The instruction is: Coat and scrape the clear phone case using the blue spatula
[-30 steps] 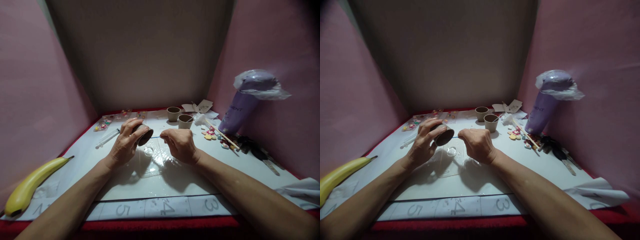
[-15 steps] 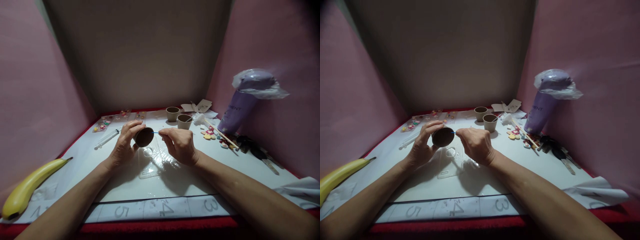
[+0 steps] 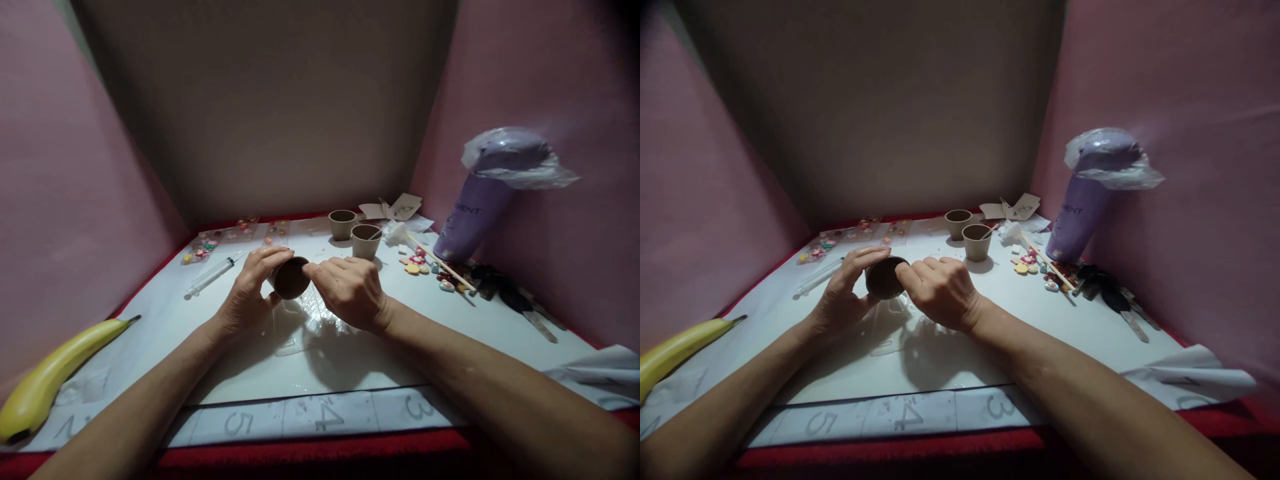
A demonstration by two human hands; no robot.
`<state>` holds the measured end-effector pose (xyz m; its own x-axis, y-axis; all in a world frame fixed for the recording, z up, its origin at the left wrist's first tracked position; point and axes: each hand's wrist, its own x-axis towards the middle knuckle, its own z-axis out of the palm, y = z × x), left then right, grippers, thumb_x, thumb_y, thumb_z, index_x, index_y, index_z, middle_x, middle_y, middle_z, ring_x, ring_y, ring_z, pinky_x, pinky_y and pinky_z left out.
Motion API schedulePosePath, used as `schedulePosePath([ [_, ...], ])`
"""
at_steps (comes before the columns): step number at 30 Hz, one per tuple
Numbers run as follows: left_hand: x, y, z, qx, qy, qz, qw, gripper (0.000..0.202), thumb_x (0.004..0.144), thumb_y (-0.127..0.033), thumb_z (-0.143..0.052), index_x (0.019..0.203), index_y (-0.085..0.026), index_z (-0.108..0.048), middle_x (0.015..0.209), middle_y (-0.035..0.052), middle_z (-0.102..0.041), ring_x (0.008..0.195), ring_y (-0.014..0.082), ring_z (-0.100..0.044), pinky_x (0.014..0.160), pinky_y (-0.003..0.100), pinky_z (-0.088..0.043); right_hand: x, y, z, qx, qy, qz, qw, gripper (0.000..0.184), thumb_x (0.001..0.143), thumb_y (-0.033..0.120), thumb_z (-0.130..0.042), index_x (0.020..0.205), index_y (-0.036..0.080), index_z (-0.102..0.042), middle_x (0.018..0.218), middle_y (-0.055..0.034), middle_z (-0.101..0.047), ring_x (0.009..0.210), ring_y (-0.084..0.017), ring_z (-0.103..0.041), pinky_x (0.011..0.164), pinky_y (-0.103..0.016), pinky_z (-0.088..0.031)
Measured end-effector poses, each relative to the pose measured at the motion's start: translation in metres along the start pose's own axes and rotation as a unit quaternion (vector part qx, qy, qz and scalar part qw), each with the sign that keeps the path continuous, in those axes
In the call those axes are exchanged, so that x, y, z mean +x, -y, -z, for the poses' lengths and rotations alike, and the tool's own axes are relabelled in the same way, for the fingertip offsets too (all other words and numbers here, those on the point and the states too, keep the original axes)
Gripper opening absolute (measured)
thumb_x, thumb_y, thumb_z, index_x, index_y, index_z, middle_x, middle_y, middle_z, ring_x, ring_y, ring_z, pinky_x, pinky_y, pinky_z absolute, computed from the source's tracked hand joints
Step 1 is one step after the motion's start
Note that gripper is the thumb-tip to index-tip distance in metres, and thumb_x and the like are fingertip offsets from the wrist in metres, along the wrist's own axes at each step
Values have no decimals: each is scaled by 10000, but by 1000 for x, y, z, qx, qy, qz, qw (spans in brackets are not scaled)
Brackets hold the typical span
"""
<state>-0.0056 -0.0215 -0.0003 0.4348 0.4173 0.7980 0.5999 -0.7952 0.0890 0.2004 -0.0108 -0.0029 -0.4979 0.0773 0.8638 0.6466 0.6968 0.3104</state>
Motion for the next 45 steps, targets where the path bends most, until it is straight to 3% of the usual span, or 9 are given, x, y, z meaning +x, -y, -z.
schedulePosePath([
  [5,-2,5,3,-22,6,19,1000,598,770,-112,-704,1304,-260,-479,1224,98,-572,1159,241,-552,981,456,-475,-3,3,-3,89,38,-18,995,215,915,95,-435,806,158,-609,614,4,-635,539,-113,-538,521,-272,-346],
  [10,-4,6,4,-44,17,31,998,616,775,-119,-701,1323,-270,-464,1244,96,-565,1184,245,-536,1006,461,-448,-4,2,-2,96,-9,-56,994,164,917,92,-473,899,153,-624,670,1,-680,620,-111,-602,582,-249,-398],
  [14,-2,-2,2,-77,25,33,996,608,768,-107,-702,1312,-259,-477,1238,98,-564,1185,243,-531,1008,452,-443,-3,3,0,88,-25,-48,995,164,912,82,-479,921,144,-631,656,5,-667,593,-110,-585,566,-249,-385],
  [21,-4,-2,2,-108,27,74,991,603,765,-175,-729,1307,-284,-489,1242,82,-571,1150,247,-553,988,449,-454,-2,6,-3,125,18,-12,992,197,920,101,-452,825,155,-617,643,4,-649,570,-114,-564,535,-258,-348],
  [30,-6,-1,0,-140,48,84,985,609,767,-156,-716,1315,-280,-482,1258,85,-561,1192,250,-527,1026,452,-425,-4,5,-4,135,-39,-63,988,155,913,93,-479,924,151,-623,737,-10,-704,640,-113,-607,596,-243,-409],
  [38,-4,-4,0,-144,33,85,985,601,759,-154,-728,1298,-284,-494,1231,76,-560,1145,233,-542,987,427,-448,-1,7,-1,135,21,-18,990,193,916,104,-453,827,163,-614,650,14,-645,570,-107,-545,534,-264,-338],
  [45,-5,-5,1,-156,63,79,983,598,770,-125,-703,1307,-278,-489,1253,84,-551,1188,238,-518,1021,439,-419,3,1,5,30,-41,41,998,187,932,97,-444,877,160,-611,605,32,-584,553,-111,-474,514,-287,-279],
])
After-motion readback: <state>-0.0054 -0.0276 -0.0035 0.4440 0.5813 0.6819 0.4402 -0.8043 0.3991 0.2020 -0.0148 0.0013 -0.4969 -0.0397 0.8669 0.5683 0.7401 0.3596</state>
